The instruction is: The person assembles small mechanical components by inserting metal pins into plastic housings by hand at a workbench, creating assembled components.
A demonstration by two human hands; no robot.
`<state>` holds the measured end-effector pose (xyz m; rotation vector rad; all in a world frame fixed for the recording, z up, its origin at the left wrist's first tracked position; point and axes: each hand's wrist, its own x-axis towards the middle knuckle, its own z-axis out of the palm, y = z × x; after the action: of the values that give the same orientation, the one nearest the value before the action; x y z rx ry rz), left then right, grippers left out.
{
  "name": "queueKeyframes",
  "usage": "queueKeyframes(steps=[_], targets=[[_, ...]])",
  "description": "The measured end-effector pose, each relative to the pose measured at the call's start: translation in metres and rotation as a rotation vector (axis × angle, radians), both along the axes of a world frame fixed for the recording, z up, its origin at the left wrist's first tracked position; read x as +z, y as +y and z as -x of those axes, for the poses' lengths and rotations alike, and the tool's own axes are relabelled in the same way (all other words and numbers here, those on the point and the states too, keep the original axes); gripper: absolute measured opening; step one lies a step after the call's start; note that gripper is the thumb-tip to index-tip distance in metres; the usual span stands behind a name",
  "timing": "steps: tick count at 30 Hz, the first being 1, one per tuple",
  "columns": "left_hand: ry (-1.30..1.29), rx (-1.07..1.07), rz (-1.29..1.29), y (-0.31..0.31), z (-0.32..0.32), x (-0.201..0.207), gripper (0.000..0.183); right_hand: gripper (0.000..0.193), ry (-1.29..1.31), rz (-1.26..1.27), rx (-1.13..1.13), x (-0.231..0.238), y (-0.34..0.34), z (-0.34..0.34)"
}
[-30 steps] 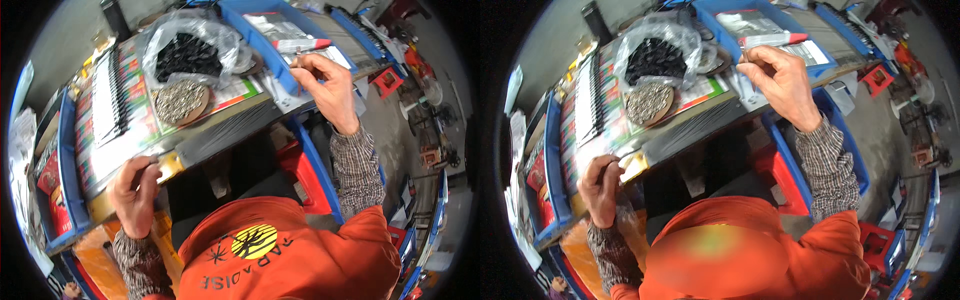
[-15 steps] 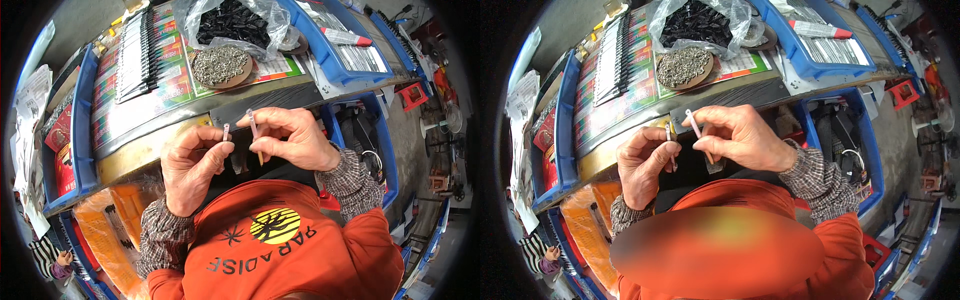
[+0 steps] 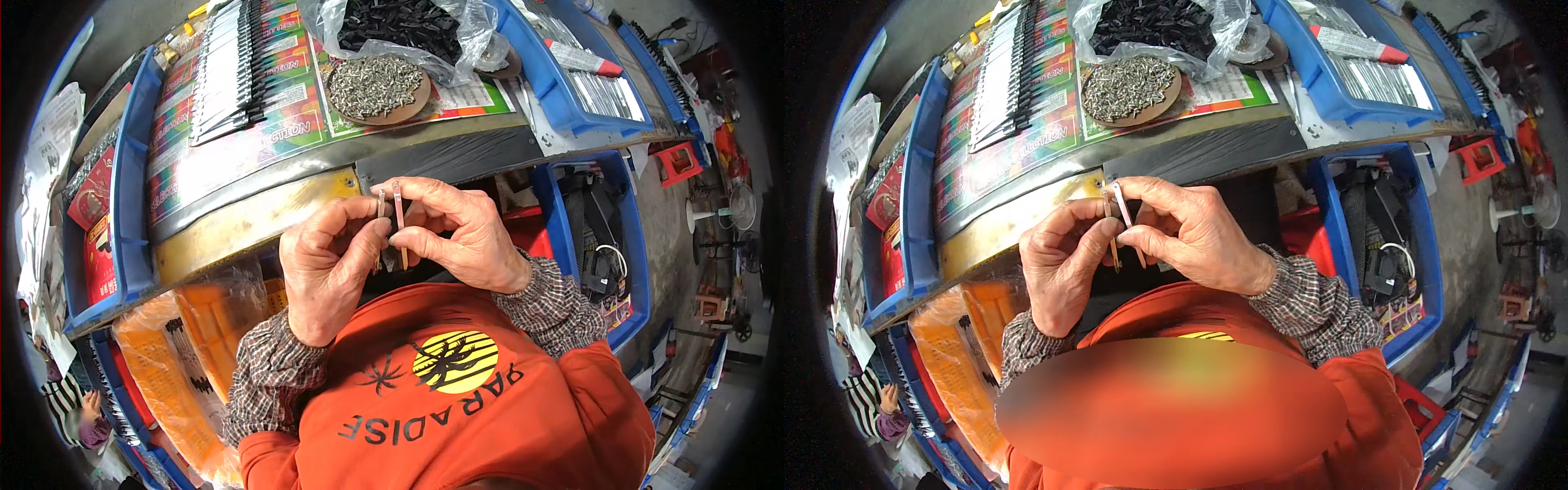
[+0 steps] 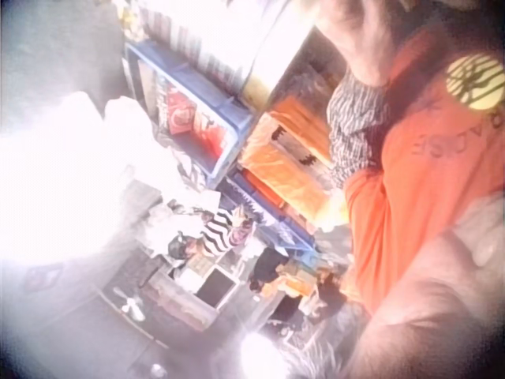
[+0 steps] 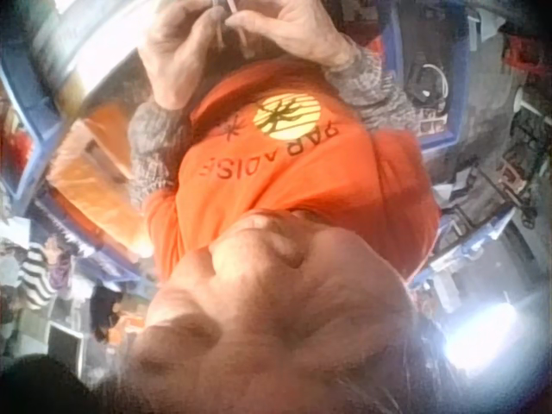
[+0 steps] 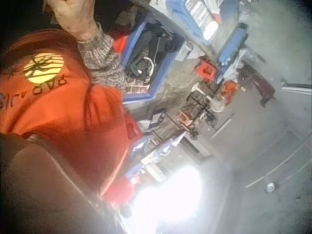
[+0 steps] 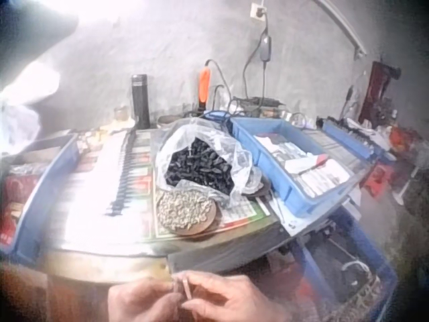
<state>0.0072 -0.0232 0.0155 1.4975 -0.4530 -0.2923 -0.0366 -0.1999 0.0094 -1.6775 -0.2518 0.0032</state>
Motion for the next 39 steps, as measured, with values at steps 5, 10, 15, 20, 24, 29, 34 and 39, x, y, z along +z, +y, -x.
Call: queueKeyframes(steps=[5,10,15,20,24,29,34,39], targets=[[-0.004,0.04,-0.004,-0.001,0.003,-0.004,0.012,0.043,-0.041,-0.063,-0.06,-0.007,0.005,0.001],[0.073,0.035,0.068,0.0,0.005,-0.007,0.009,0.044,-0.024,-0.038,-0.07,-0.009,0.008,0.004],[0.145,-0.003,0.136,0.003,0.003,-0.012,0.01,0.044,-0.053,0.02,-0.078,-0.01,0.009,0.005],[0.273,-0.033,0.226,0.002,0.004,-0.012,0.012,0.045,-0.047,-0.009,-0.085,-0.012,0.013,0.005],[0.291,-0.044,0.239,0.002,0.003,-0.014,0.012,0.045,-0.041,0.04,-0.096,-0.012,0.013,0.006],[0.292,-0.043,0.28,0.001,0.004,-0.018,0.013,0.045,-0.042,0.002,-0.099,-0.014,0.015,0.006],[0.314,-0.052,0.304,0.001,0.004,-0.02,0.013,0.045,-0.048,0.022,-0.091,-0.013,0.014,0.006],[0.325,-0.044,0.306,0.001,0.004,-0.023,0.013,0.046,-0.05,0.064,-0.08,-0.011,0.014,0.006]])
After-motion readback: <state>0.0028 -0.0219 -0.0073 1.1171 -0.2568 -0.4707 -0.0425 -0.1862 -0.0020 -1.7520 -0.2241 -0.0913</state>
